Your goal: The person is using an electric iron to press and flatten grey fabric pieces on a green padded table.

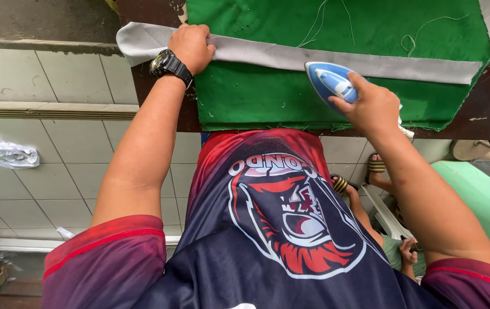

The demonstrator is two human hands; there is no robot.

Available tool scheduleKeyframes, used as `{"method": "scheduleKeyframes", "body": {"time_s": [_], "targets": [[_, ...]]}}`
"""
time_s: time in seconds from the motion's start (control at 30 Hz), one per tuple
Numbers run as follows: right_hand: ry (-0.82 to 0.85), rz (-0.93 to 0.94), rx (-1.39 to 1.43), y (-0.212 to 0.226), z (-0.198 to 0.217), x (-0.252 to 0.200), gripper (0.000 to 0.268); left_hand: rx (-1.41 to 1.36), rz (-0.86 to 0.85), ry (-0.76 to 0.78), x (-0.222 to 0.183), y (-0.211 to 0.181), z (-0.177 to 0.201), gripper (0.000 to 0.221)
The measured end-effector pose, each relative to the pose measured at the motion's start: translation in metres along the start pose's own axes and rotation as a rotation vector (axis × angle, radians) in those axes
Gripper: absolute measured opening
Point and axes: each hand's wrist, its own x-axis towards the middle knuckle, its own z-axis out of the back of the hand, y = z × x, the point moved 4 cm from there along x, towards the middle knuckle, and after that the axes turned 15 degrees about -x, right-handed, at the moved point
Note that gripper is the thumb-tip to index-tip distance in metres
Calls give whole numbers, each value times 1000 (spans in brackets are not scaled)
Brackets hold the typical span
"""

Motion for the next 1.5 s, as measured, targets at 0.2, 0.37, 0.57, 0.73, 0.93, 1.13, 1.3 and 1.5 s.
{"method": "scheduleKeyframes", "body": {"time_s": [0.2,0.37,0.57,0.73,0.93,1.13,1.3,1.5], "targets": [[-232,-157,231,-23,-4,15,64,-9,-8,-9,2,4,-2,22],[-180,-88,150,-9,-1,21,63,-6,10,2,4,1,-1,21],[-194,131,-50,55,-7,32,68,-46,54,29,4,3,3,23],[-331,288,-44,124,-11,46,67,-37,42,52,5,3,2,22],[-355,273,-68,116,-12,54,67,-23,23,40,4,-3,4,23],[-291,194,-126,11,-33,42,70,-10,31,29,5,6,0,23],[-210,92,-84,-54,-45,26,66,-46,40,40,5,6,1,25],[-316,190,-170,-1,-47,40,71,-43,50,83,7,7,2,27]]}}
